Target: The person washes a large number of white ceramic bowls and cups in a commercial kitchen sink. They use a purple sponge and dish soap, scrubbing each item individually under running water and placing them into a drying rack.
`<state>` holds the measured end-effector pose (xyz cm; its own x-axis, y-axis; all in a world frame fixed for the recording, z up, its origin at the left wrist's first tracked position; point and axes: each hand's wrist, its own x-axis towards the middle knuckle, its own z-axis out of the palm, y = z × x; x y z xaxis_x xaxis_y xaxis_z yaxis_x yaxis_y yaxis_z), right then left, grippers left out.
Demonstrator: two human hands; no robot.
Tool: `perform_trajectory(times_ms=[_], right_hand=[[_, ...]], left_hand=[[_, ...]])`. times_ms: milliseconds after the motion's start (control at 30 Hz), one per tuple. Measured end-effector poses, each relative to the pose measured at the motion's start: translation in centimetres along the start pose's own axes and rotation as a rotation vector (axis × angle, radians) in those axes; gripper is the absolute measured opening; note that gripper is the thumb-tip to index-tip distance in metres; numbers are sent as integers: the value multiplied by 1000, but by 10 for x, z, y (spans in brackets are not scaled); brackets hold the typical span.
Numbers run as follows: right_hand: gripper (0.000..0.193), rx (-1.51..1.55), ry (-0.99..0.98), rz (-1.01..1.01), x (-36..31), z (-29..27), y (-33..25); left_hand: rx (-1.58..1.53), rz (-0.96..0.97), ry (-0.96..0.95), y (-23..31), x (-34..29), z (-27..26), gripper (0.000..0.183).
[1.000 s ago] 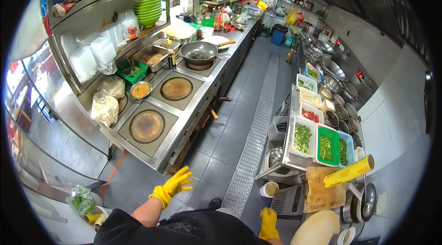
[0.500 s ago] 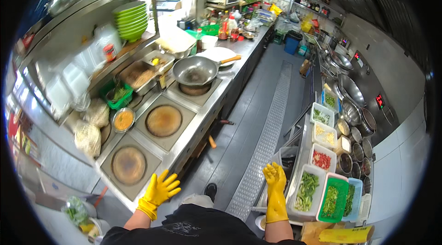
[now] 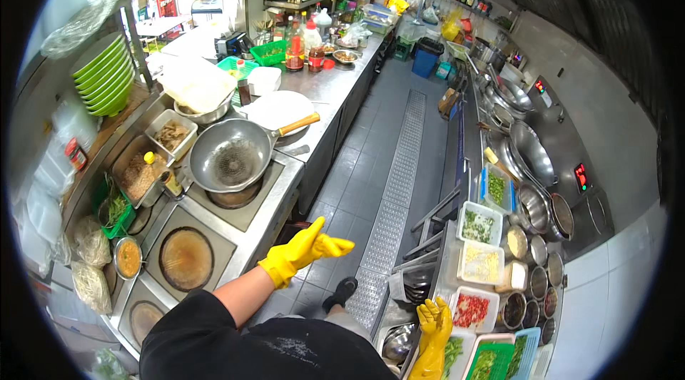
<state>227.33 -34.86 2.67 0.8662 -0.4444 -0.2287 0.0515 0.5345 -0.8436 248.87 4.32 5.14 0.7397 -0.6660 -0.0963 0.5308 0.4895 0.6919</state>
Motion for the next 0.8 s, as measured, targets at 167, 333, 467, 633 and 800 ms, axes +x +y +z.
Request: perform_trajectory(times_ms=[167,333,467,633,800], right_hand=[[49,4,9,-23,123,27,-15],[49,-50,-114,-10,276,87,-51],[47,-24,-228,53,388,177,-59],[42,-98,-528,-37,505,287,-45],[40,-58,-430,73,608,318,-21]], left_hand=[[6,28,109,29,98,-11,87],[-23,77,258,81,145,-25,85],[99,133,477,124,166,-39,83],[295,358,694,158,215,-50,86],[346,408,639,232,328,-62,84]])
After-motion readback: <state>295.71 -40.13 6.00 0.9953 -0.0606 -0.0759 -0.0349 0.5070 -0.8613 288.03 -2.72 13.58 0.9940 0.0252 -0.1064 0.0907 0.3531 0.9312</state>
